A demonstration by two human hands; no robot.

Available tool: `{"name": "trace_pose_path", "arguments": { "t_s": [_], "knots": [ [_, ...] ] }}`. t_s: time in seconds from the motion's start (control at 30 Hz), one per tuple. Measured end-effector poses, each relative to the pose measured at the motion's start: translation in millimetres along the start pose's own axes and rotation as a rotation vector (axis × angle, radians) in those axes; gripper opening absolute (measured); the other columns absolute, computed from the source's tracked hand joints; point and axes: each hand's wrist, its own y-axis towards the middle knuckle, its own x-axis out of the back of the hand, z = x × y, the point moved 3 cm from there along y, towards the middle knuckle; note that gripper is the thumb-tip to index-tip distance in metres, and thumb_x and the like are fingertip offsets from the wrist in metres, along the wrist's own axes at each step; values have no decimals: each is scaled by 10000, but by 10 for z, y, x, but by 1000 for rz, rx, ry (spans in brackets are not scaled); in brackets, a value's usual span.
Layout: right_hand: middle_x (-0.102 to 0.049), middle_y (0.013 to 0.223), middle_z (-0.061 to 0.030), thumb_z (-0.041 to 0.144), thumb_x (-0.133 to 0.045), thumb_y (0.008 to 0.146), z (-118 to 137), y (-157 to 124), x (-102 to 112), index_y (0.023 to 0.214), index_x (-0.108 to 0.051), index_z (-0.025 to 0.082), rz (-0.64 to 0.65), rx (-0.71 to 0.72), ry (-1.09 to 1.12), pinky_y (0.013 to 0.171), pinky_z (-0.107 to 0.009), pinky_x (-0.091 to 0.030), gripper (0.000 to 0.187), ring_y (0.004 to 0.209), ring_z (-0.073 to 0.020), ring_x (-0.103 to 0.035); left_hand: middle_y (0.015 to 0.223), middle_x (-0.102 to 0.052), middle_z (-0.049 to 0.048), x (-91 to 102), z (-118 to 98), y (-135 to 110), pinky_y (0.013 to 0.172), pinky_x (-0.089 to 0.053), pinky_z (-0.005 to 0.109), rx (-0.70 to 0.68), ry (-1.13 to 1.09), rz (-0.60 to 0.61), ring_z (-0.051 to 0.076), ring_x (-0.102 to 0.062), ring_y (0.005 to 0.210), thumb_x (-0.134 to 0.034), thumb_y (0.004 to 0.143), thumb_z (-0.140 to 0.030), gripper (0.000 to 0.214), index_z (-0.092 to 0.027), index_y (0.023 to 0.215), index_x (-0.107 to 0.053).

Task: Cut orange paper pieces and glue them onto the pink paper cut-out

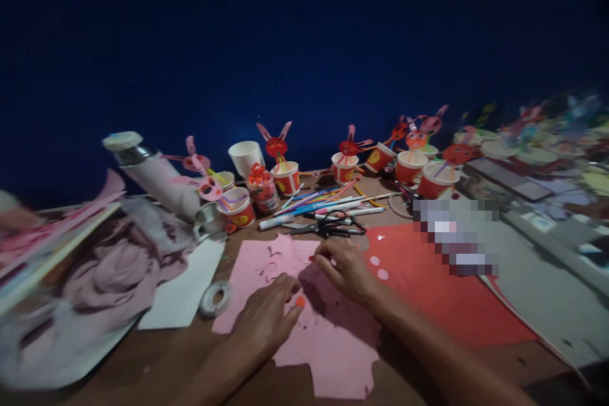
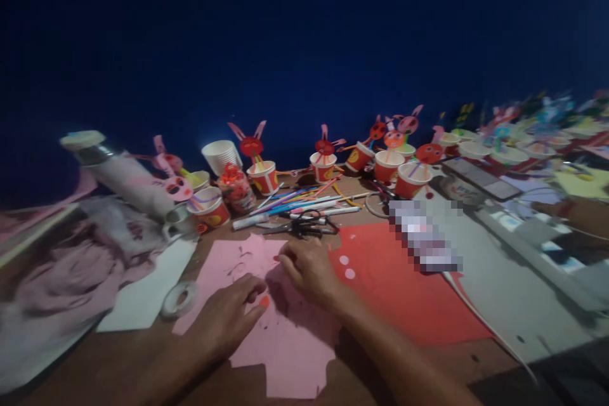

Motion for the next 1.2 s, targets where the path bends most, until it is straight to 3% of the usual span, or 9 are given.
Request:
{"name": "trace_pose_path", "arguments": {
  "t_s": [0.27,0.57,0.8,0.9,1.07,1.2],
  "knots": [
    [-627,704,-17,190,-477,827,-38,-2,-52,750,-577,191,43,18,0,649,-291,-307,126,651,-156,-496,834,-601,25,-25,71,11,614,-329,274,-6,35,-31,190,-545,734,-445,769,-247,154,-215,855,-568],
    [-627,708,-29,184,-472,805,-38,6,-39,720,-575,195,65,4,38,682,-313,-308,135,662,-163,-485,734,-597,12,32,0,50,564,-305,254,32,3,39,170,-531,662,-431,746,-189,126,-216,780,-549],
    [-600,690,-20,211,-463,810,-51,-1,-30,702,-550,193,48,-119,207,639,-293,-340,140,657,-157,-496,707,-569,-15,-48,62,78,566,-313,246,8,-110,3,147,-494,632,-443,703,-150,91,-219,725,-500],
    [-585,673,-8,231,-453,817,-61,8,-38,698,-532,188,54,-213,344,599,-258,-378,149,652,-141,-527,651,-539,-23,-39,82,98,529,-321,232,15,-287,-32,128,-470,583,-442,700,-158,80,-207,704,-505],
    [-559,642,5,279,-454,801,-49,17,-63,691,-504,178,97,-357,582,540,-224,-415,158,589,-114,-533,519,-518,-49,-25,124,138,387,-319,181,200,-924,3,86,-431,433,-483,672,-198,63,-185,732,-471],
    [-541,640,12,318,-507,762,-19,-7,-102,720,-502,175,161,-421,710,516,-228,-415,149,551,-107,-519,473,-506,-66,12,117,149,298,-218,143,238,-1143,-60,59,-391,358,-517,637,-205,108,-180,712,-443]
  ]
}}
